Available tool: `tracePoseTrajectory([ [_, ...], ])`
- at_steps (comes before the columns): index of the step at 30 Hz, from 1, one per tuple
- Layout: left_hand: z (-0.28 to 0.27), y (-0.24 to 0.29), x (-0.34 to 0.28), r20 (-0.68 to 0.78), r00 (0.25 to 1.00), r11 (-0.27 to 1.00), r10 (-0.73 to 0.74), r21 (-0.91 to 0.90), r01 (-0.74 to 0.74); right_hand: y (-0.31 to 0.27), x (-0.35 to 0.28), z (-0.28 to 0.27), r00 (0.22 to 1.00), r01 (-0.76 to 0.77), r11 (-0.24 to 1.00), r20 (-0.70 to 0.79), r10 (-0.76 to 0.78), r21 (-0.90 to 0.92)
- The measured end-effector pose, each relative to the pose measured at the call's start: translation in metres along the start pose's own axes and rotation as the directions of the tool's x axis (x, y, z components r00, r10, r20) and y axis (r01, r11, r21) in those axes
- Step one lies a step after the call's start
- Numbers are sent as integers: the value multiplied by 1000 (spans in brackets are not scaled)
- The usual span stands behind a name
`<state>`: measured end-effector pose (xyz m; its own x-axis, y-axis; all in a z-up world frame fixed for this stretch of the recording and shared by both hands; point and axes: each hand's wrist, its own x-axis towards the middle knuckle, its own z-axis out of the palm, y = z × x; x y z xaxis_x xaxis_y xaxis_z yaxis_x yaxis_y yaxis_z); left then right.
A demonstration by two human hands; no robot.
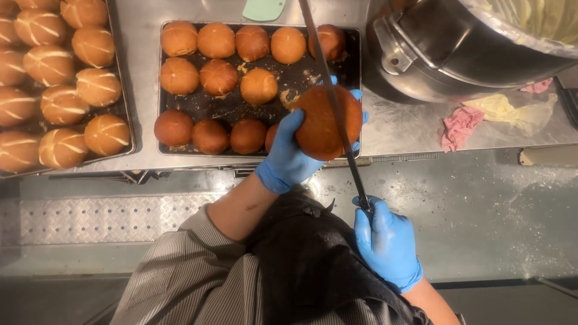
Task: The person is using a long knife to cut cross-shaped slits into the tops of round buns on a tray.
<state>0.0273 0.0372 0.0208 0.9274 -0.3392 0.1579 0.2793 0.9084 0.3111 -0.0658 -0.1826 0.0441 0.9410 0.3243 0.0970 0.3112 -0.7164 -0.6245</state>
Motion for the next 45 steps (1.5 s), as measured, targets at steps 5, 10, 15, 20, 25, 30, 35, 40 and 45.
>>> tracePoseTrajectory([
  [5, -5, -3, -4, 34, 999, 994, 32, 103, -35, 1, -6, -2, 999, 38, 999, -1, -38, 6],
  [10, -14, -30, -9, 83, 993, 957, 79, 273, -99, -5, -3, -1, 999, 22, 1000, -41, -22, -6],
  [15, -7, -14, -2, 58, 998, 996, 36, 75, -41, 10, -17, 1, 998, -27, 997, 59, 31, -71],
  [20, -1, -35, -11, -9, 999, 922, 36, 385, -30, 11, -23, 4, 1000, -24, 1000, -2, 24, -12],
  [25, 4, -41, -10, 28, 999, 943, -43, 330, 31, 8, -16, -1, 999, -2, 998, -53, 5, 61],
  [30, -2, -30, -11, 66, 998, 998, 6, 64, -10, 21, -40, 7, 994, -66, 994, 88, 58, 89],
  [35, -2, -50, -17, 54, 997, 973, -47, 227, 34, 15, -19, 9, 998, -59, 996, 0, 59, 67],
  [40, -13, -32, -11, 138, 986, 970, -99, -209, 127, 34, -36, 15, 992, 75, 996, 109, -70, -44],
  [45, 5, -49, -11, 25, 1000, 975, -13, 224, 8, 24, -24, 16, 987, -162, 987, 26, 162, 7],
])
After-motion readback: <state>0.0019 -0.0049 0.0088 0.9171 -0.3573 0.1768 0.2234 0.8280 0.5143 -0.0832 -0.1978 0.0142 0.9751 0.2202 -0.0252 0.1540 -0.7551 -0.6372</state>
